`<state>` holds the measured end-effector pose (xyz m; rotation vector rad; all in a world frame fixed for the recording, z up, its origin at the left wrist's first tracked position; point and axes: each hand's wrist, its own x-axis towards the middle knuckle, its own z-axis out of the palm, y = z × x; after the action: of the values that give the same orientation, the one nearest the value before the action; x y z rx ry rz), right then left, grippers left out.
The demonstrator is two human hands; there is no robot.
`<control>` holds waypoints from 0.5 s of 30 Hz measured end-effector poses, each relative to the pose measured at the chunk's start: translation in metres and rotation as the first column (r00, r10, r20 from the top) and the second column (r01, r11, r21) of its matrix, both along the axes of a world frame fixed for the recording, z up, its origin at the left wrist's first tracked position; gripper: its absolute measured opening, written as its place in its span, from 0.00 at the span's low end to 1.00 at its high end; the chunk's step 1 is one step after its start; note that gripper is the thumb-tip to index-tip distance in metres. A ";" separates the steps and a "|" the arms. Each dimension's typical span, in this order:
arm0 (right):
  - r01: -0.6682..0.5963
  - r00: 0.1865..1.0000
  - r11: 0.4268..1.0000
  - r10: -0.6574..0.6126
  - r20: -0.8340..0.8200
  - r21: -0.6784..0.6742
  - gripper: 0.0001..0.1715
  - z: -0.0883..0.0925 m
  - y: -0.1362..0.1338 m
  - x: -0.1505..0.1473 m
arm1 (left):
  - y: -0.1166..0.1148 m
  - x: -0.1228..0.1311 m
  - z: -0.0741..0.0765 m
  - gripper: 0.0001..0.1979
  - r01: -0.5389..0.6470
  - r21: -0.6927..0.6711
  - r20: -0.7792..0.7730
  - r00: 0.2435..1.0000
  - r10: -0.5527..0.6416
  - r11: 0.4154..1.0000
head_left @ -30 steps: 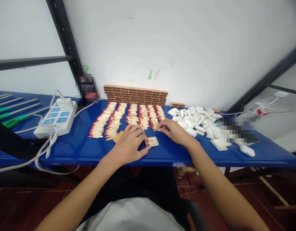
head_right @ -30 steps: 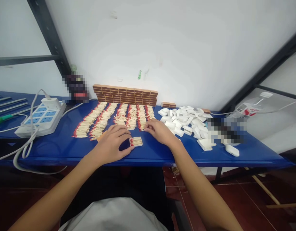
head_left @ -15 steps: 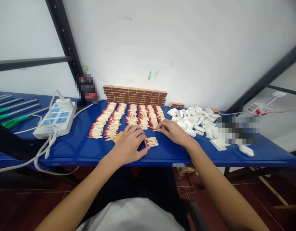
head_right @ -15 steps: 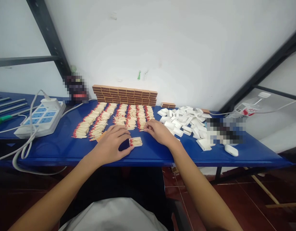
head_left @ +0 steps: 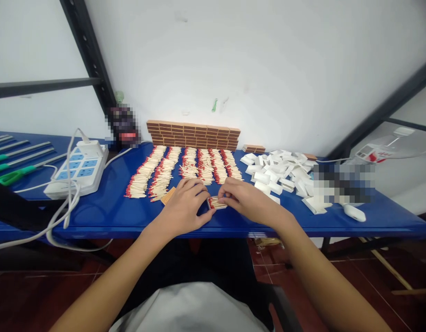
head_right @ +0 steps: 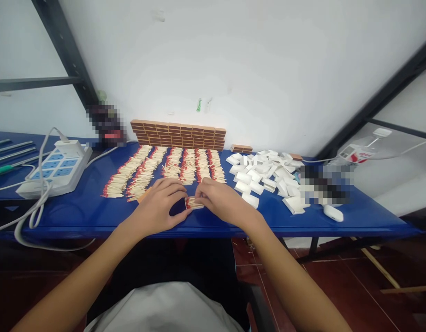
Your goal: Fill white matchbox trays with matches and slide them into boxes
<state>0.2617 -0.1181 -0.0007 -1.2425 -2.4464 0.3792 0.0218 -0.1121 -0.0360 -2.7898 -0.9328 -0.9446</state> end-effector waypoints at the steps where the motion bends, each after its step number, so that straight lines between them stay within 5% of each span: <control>1: -0.009 1.000 1.000 0.009 -0.010 -0.002 0.07 0.001 0.000 0.000 | 0.000 0.000 0.000 0.09 0.001 -0.003 0.003 1.000 -0.001 1.000; 6: 0.090 0.984 0.993 -0.076 -0.163 0.076 0.11 -0.001 0.028 0.020 | 0.000 0.000 -0.001 0.09 0.004 0.003 0.008 1.000 -0.004 1.000; 15: 0.102 0.988 0.994 -0.099 -0.114 0.023 0.09 -0.025 0.055 0.037 | 0.000 0.000 -0.001 0.09 0.002 0.009 0.007 1.000 -0.002 1.000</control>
<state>0.2986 -0.0631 -0.0254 -1.2903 -2.2764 0.3743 0.0221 -0.1124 -0.0374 -2.7819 -0.9248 -0.9563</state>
